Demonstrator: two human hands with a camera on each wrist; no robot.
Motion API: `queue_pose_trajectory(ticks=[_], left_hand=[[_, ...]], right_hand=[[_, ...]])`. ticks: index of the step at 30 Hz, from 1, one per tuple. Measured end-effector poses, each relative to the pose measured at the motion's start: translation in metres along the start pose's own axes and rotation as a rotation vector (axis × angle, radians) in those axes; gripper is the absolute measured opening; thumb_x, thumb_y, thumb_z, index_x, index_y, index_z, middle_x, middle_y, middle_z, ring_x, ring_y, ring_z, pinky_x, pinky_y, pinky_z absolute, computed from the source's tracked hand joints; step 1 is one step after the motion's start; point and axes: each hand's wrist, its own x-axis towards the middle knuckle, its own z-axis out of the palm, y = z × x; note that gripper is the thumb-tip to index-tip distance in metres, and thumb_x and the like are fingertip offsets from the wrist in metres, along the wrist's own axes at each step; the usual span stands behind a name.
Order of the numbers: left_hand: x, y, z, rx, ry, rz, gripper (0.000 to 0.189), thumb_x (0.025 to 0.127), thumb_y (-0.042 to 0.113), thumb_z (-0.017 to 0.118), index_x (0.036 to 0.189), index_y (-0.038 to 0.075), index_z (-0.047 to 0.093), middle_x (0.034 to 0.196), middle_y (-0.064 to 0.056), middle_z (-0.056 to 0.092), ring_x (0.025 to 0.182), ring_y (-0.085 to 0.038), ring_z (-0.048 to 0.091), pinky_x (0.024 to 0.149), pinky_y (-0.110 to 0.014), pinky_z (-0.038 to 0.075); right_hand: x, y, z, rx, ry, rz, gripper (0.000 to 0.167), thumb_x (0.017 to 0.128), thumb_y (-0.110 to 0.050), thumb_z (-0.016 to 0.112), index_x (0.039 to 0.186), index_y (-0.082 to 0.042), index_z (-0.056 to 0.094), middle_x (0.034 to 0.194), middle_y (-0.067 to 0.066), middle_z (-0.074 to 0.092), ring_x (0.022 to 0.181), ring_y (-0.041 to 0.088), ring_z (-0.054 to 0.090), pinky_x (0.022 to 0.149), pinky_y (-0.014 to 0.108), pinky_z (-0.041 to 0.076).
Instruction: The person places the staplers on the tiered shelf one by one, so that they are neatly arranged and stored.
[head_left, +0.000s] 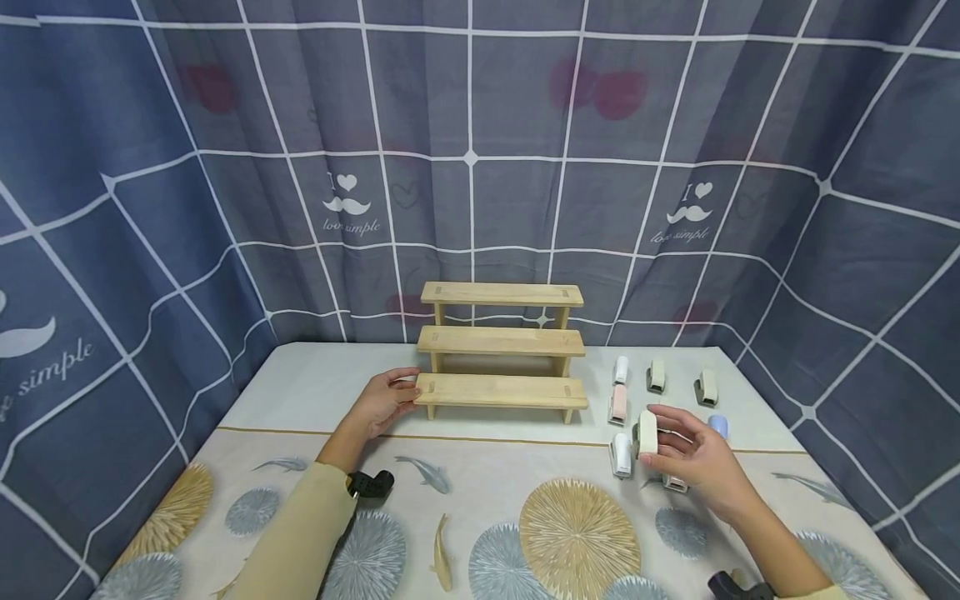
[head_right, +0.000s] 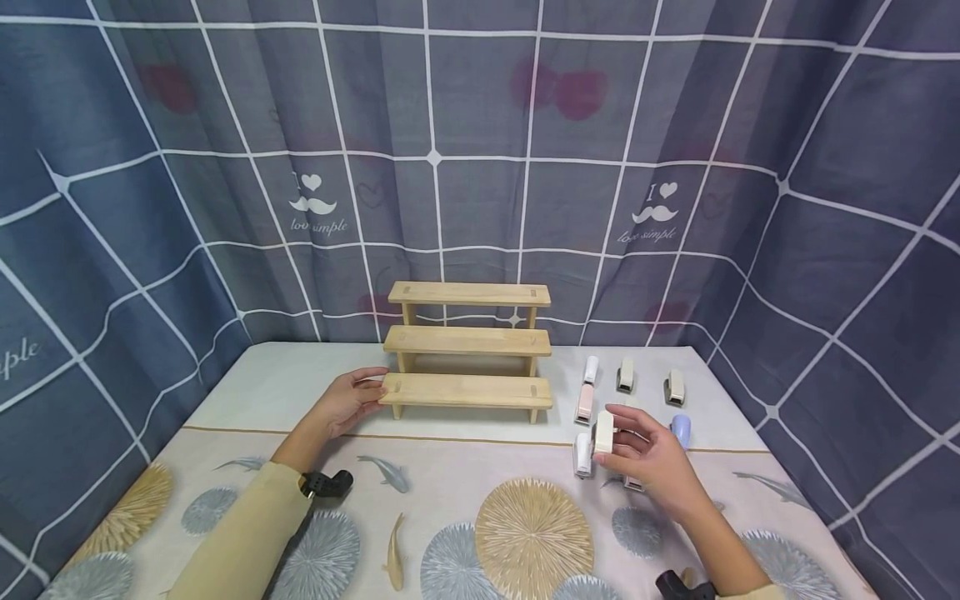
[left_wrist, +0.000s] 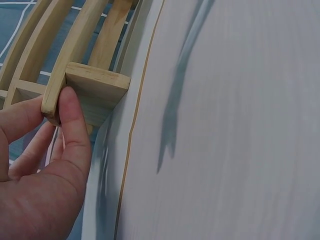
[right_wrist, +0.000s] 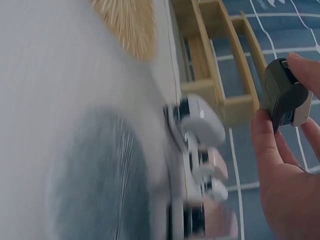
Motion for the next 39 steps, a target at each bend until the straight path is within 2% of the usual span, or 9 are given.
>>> queue_pose_trajectory(ticks=[9,18,22,29,35,39], left_hand=[[0.002,0.0,0.002,0.002,-0.008,-0.004,0.057,0.096,-0.009,0.062,0.15,-0.007,0.043,0.106,-0.009,0.062,0.083,-0.012,0.068,0.077,-0.024,0.064],[0.002,-0.001,0.001,0.011,-0.014,0.003,0.056,0.096,-0.01,0.061,0.15,-0.006,0.045,0.106,-0.008,0.063,0.084,-0.012,0.069,0.075,-0.024,0.064],[0.001,-0.002,-0.001,0.007,-0.035,0.01,0.057,0.097,-0.008,0.06,0.151,-0.008,0.04,0.108,-0.008,0.063,0.086,-0.012,0.068,0.076,-0.023,0.063],[-0.001,-0.004,-0.008,-0.006,-0.077,0.009,0.059,0.099,-0.006,0.06,0.154,-0.006,0.037,0.11,-0.006,0.064,0.088,-0.01,0.07,0.079,-0.022,0.063],[0.0,-0.003,-0.01,0.009,-0.097,0.012,0.06,0.099,-0.005,0.061,0.154,-0.007,0.037,0.11,-0.006,0.064,0.09,-0.01,0.07,0.081,-0.023,0.063],[0.003,-0.004,-0.012,0.003,-0.094,-0.002,0.061,0.098,-0.007,0.061,0.154,-0.006,0.037,0.108,-0.005,0.064,0.09,-0.011,0.07,0.081,-0.024,0.064]], right_hand=[[0.027,-0.004,0.033,-0.007,-0.083,-0.021,0.078,0.083,0.0,0.082,0.151,-0.002,0.044,0.129,-0.001,0.058,0.108,0.009,0.067,0.085,0.025,0.063],[0.057,-0.013,0.063,0.05,-0.141,0.006,0.084,0.079,-0.004,0.086,0.151,-0.003,0.043,0.138,0.015,0.053,0.11,0.013,0.067,0.085,0.029,0.064],[0.073,-0.018,0.076,0.065,-0.17,-0.006,0.083,0.08,-0.004,0.086,0.152,-0.006,0.045,0.142,0.023,0.051,0.11,0.014,0.067,0.085,0.029,0.064],[0.1,-0.029,0.096,0.048,-0.197,-0.025,0.078,0.078,-0.006,0.088,0.147,-0.012,0.053,0.138,0.022,0.057,0.11,0.018,0.067,0.085,0.027,0.063],[0.121,-0.04,0.112,0.036,-0.202,-0.049,0.08,0.077,-0.005,0.089,0.148,-0.005,0.052,0.136,0.022,0.061,0.111,0.023,0.068,0.087,0.026,0.063],[0.133,-0.048,0.123,0.013,-0.211,-0.066,0.081,0.077,-0.007,0.09,0.148,-0.005,0.051,0.138,0.022,0.061,0.115,0.026,0.068,0.092,0.024,0.061]])
